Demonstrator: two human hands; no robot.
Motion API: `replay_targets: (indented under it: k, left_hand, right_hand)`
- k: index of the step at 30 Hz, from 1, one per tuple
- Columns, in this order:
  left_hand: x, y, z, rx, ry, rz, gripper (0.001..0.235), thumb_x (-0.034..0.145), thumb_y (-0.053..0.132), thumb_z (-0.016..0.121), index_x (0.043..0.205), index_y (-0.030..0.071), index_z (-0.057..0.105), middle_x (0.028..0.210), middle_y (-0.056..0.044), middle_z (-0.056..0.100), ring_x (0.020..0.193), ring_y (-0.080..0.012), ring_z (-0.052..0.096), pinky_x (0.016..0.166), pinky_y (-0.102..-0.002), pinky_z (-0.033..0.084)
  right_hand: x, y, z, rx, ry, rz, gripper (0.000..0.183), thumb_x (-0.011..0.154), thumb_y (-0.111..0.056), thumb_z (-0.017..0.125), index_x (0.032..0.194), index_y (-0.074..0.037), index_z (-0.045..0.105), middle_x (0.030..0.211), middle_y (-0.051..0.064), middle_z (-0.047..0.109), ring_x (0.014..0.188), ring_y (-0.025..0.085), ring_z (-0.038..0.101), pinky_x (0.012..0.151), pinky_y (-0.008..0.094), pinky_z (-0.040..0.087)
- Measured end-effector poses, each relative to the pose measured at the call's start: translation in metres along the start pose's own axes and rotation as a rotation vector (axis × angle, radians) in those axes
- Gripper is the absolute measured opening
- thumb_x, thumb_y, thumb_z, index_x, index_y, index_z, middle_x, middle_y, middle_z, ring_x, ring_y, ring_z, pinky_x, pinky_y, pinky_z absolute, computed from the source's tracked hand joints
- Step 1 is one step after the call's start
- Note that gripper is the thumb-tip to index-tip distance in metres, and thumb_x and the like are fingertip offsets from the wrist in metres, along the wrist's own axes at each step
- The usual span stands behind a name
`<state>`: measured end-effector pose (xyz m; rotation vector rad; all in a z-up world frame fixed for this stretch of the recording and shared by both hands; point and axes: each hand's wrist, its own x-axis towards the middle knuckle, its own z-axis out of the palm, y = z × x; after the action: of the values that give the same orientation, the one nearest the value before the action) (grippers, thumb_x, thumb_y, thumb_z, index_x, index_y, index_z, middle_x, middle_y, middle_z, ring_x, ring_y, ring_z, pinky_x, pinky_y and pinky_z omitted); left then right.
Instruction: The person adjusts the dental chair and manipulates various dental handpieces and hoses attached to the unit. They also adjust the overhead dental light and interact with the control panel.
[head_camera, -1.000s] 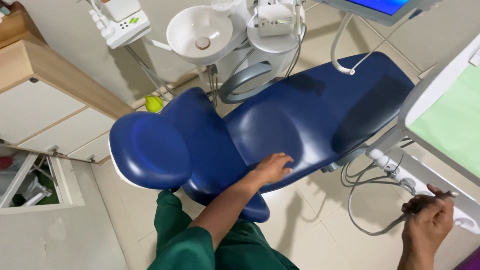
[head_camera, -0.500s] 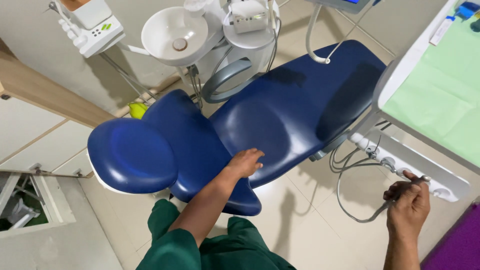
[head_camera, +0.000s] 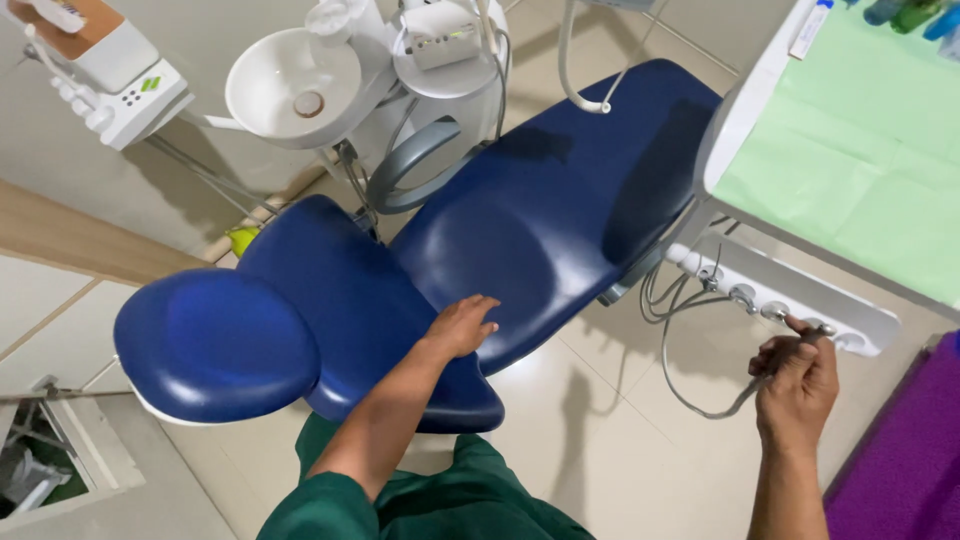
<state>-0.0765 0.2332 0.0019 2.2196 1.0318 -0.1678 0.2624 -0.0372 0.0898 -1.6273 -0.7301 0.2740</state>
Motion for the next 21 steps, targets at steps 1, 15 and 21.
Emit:
replay_targets:
  k: [1, 15, 21]
  left_hand:
    - [0.001, -0.001, -0.002, 0.006, -0.015, 0.009, 0.050, 0.097, 0.029, 0.065, 0.144, 0.016, 0.053, 0.145, -0.009, 0.055, 0.135, -0.0318, 0.052, 0.112, -0.044, 0.043]
    - [-0.006, 0.002, -0.001, -0.018, 0.054, 0.060, 0.052, 0.094, 0.029, 0.067, 0.143, 0.016, 0.054, 0.139, -0.011, 0.059, 0.127, -0.0365, 0.057, 0.105, -0.047, 0.047]
    - [-0.002, -0.011, 0.014, 0.031, 0.069, 0.163, 0.051, 0.095, 0.031, 0.067, 0.142, 0.016, 0.055, 0.138, -0.013, 0.060, 0.127, -0.0359, 0.058, 0.106, -0.047, 0.048]
  right_hand:
    - [0.001, -0.002, 0.002, -0.005, 0.014, 0.010, 0.041, 0.123, -0.035, 0.038, 0.138, 0.000, 0.052, 0.096, 0.006, 0.057, 0.079, 0.012, 0.054, 0.072, 0.029, 0.050]
    - [-0.021, 0.000, 0.010, 0.017, -0.076, 0.015, 0.045, 0.120, -0.040, 0.041, 0.136, 0.000, 0.053, 0.095, 0.005, 0.057, 0.078, 0.011, 0.055, 0.071, 0.027, 0.049]
    - [-0.032, -0.011, 0.023, 0.001, -0.066, 0.005, 0.045, 0.119, -0.040, 0.041, 0.137, 0.000, 0.053, 0.095, 0.005, 0.057, 0.077, 0.011, 0.054, 0.071, 0.026, 0.049]
